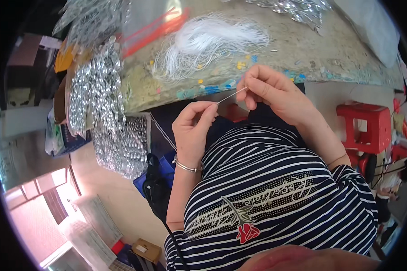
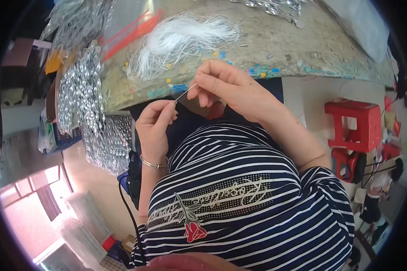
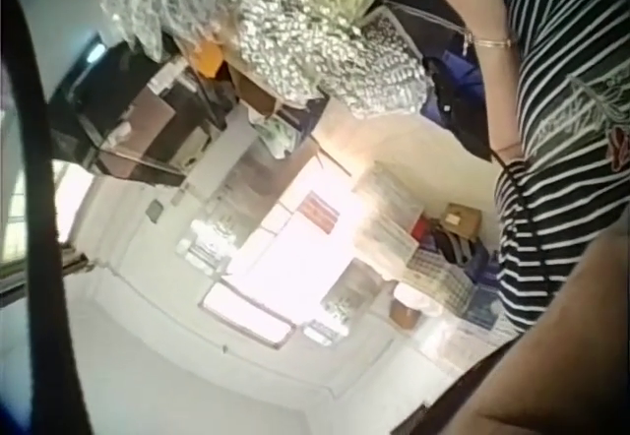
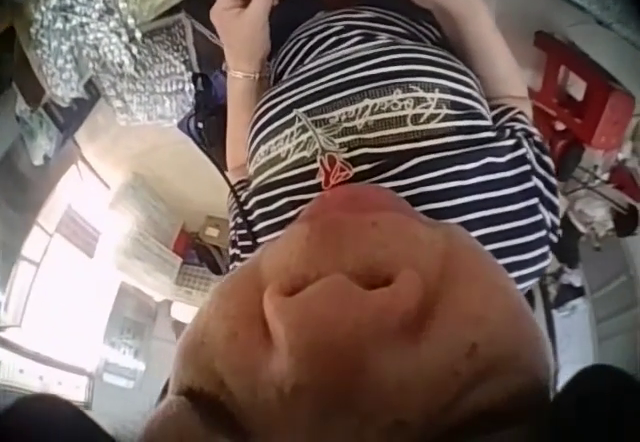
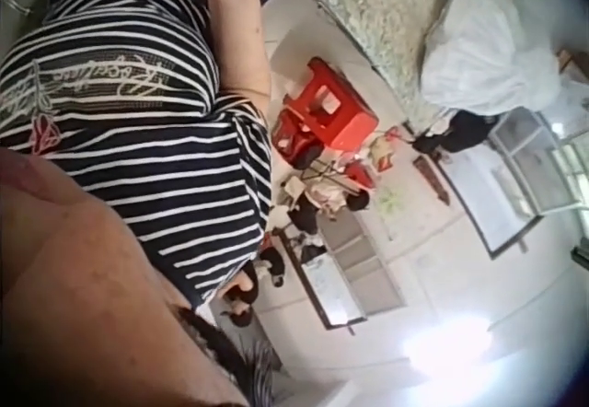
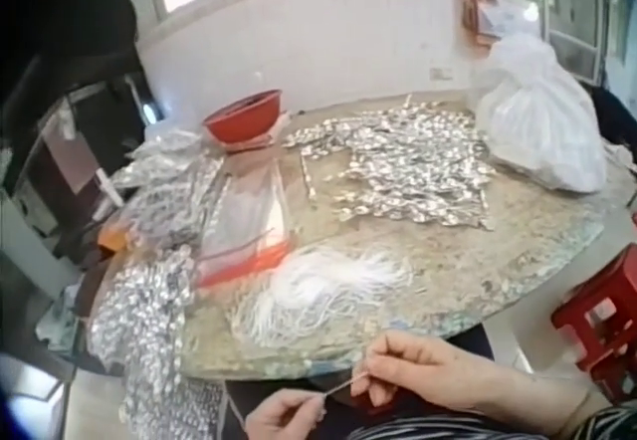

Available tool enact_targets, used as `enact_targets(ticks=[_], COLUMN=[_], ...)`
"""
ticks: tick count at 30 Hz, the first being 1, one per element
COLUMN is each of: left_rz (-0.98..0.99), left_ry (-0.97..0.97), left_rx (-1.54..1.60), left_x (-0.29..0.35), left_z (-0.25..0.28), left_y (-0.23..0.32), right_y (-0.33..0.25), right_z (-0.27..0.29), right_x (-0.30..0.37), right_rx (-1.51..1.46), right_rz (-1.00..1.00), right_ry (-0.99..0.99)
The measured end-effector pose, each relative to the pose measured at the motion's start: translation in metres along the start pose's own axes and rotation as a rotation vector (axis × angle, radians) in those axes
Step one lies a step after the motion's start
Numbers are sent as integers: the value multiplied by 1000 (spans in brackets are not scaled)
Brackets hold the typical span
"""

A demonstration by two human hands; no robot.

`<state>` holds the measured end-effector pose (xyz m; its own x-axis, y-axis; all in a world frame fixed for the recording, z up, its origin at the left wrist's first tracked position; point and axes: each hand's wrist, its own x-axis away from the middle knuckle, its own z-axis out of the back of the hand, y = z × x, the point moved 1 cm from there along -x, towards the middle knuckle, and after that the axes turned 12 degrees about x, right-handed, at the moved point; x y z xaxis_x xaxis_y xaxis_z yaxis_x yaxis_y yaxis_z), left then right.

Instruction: Assemble small toy components by attaching white synthetic fibers to silver parts.

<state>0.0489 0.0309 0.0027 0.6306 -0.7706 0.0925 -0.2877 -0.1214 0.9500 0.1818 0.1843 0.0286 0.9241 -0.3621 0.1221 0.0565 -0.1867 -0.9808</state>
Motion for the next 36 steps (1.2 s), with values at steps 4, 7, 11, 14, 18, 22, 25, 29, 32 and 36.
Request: enact_targets(ticks=[4, 7, 11, 14, 18, 22, 25, 29, 32, 36], left_rz=[-20, -19, -51, -37, 44, 65, 95, 97, 65, -8], left_ry=[-23, -41, -67, -53, -28, -33, -7, -22, -33, -59], left_rx=[-6, -27, -20, 43, 122, 208, 212, 213, 168, 106], left_x=[1, 2, 1, 1, 3, 2, 3, 2, 3, 4], left_z=[-1, 0, 1, 1, 1, 3, 3, 7, 5, 3], left_y=[1, 1, 0, -1, 1, -3, -3, -4, -3, -1], right_y=[-4, -6, 0, 4, 4, 9, 10, 10, 9, 13], right_z=[-11, -20, -26, -29, -36, -40, -41, -38, -35, -29], right_x=[-3, -3, -6, -9, -11, -11, -11, -12, -11, -15], right_rx=[138, 317, 704, 921, 1016, 1071, 1074, 1004, 937, 716], right_rz=[74, 98, 260, 483, 586, 608, 612, 612, 513, 288], right_ry=[-2, -5, 37, 22, 47, 69, 48, 58, 92, 65])
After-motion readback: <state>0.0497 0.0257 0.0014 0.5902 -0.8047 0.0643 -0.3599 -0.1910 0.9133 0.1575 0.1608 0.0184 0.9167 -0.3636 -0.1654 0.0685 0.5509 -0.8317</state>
